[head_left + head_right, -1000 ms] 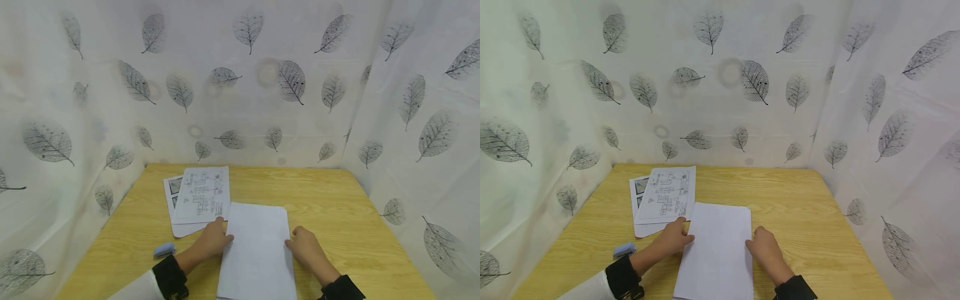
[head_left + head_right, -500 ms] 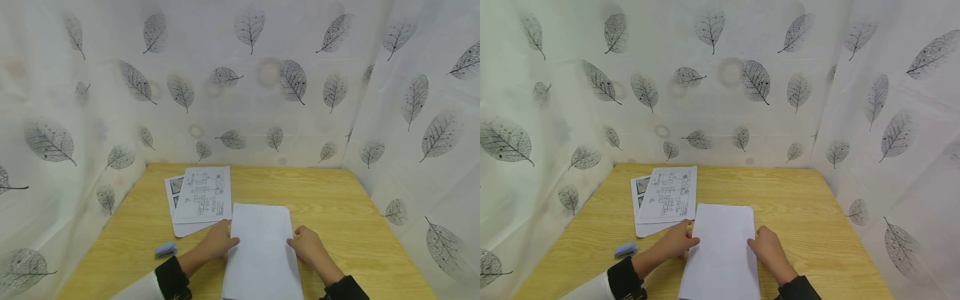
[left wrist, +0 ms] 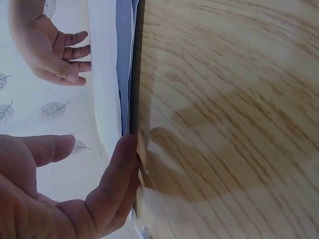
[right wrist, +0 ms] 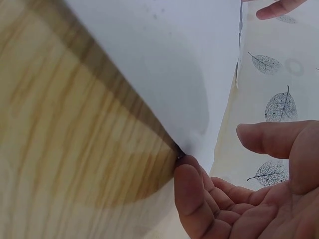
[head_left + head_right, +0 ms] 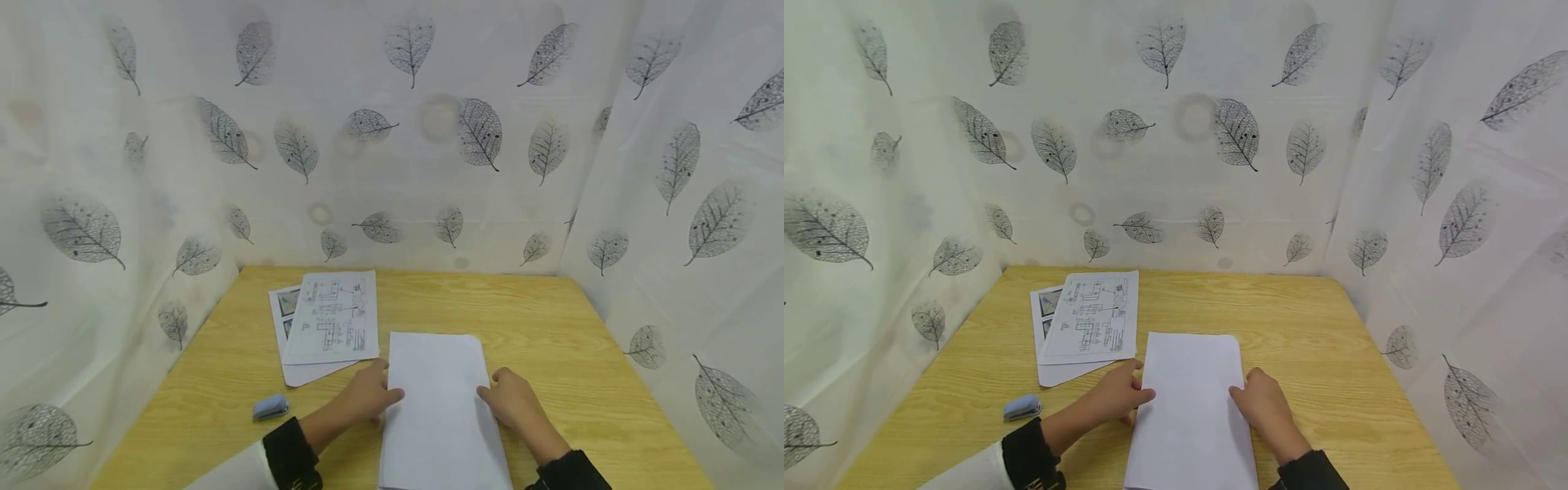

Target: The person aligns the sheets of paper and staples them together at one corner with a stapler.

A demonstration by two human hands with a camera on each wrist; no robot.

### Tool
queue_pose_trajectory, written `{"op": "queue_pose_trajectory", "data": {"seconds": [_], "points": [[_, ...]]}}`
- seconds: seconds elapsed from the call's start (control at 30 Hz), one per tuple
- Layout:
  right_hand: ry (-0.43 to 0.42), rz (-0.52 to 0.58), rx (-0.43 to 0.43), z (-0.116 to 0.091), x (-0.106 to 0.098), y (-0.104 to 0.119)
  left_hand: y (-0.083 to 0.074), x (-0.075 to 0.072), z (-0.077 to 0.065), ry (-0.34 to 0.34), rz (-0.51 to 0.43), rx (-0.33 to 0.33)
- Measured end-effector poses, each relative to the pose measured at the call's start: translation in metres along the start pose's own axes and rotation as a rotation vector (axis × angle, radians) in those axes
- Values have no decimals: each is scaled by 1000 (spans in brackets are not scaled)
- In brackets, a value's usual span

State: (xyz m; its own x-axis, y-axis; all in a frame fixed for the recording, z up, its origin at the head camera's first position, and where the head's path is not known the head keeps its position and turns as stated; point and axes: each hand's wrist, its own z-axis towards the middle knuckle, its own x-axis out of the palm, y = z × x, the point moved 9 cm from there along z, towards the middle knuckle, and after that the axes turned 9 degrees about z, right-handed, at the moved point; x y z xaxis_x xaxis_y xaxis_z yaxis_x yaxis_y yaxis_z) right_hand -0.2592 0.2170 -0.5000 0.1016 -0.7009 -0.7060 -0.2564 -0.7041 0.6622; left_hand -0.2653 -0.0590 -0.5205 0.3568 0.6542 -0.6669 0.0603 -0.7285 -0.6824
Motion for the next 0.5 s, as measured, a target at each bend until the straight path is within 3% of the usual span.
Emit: {"op": "queue_pose_trajectory", "data": {"seconds": [0.5], "points": [[7,-38,27,4,-2,-3,3,-10,-4,26,14,-36]]}}
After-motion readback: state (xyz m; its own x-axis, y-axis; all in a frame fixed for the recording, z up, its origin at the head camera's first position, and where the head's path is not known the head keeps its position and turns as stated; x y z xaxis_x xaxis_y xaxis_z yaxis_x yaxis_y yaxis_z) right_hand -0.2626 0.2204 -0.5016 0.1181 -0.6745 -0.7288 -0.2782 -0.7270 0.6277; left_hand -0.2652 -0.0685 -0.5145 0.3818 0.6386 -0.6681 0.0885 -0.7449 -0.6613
